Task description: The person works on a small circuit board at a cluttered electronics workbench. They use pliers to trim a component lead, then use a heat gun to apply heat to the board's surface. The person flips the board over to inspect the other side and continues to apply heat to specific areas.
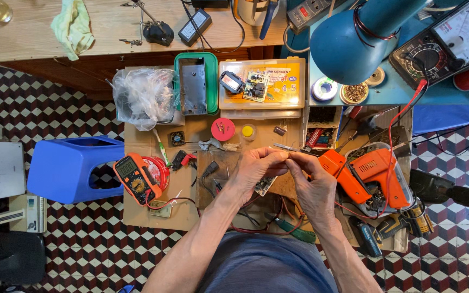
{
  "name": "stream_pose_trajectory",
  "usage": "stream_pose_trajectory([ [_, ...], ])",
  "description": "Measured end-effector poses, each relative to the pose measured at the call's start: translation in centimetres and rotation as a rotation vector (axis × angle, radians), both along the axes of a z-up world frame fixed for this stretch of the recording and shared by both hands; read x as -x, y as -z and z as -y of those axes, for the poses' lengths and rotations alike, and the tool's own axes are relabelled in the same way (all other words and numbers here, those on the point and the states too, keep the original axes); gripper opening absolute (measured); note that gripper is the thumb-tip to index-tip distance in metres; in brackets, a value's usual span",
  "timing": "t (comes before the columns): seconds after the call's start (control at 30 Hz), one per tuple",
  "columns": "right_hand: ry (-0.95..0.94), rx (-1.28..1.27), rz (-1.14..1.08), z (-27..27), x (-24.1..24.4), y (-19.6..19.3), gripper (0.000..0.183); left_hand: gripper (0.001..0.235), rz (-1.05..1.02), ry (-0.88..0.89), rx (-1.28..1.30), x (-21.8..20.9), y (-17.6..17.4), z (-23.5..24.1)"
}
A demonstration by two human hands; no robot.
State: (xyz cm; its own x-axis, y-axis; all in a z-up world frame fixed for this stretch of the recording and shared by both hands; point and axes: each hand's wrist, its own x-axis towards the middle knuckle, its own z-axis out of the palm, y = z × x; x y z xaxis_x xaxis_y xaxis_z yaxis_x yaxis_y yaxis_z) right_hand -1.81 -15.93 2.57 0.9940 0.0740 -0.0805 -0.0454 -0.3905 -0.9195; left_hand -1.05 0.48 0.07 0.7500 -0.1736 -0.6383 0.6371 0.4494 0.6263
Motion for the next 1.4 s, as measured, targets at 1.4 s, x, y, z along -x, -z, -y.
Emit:
stream_pose_trajectory([
  [1.4,-0.215,0.372,0.195,0.4,2.8,6.0,0.079,0.022,0.257,0.099,-1.067,0.1,5.5,-1.5],
])
